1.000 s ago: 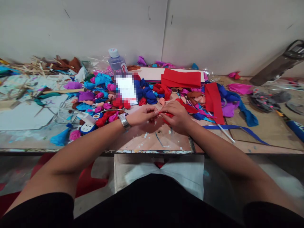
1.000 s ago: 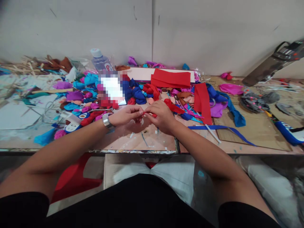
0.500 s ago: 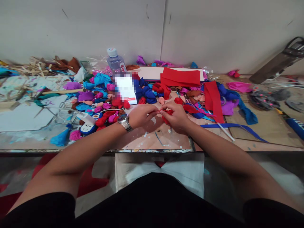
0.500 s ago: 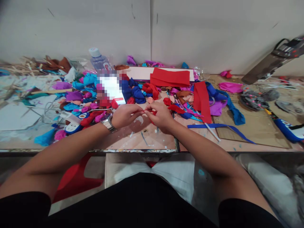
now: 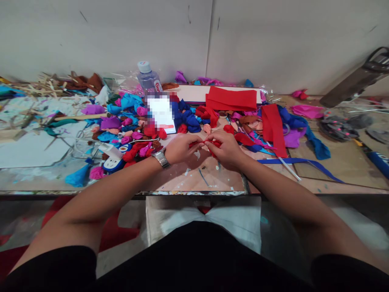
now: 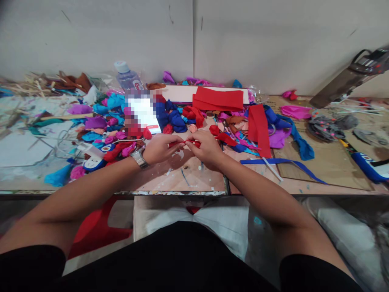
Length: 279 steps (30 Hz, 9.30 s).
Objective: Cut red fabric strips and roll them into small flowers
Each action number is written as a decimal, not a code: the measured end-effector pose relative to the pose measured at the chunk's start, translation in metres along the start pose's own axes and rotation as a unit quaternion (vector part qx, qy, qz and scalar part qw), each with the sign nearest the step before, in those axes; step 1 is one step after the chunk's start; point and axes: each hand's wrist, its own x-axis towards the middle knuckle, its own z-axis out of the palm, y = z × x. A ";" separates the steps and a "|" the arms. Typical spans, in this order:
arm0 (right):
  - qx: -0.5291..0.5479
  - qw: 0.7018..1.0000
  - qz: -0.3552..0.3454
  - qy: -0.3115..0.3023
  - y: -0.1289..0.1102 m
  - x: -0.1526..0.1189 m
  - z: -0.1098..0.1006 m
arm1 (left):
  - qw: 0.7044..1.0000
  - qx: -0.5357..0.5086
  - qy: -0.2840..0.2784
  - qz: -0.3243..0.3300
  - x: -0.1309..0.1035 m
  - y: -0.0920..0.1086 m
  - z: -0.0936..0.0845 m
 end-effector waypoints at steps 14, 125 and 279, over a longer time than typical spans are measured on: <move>0.007 0.997 0.033 0.063 0.002 0.000 0.003 | 0.966 -0.227 -0.033 -0.124 0.004 -0.007 -0.002; -0.036 0.999 -0.033 -0.017 0.005 0.000 0.004 | 1.000 0.003 -0.006 -0.007 -0.001 -0.004 0.007; 0.067 0.994 -0.047 0.067 -0.016 0.003 0.000 | 0.987 -0.047 0.145 0.059 -0.003 0.000 0.000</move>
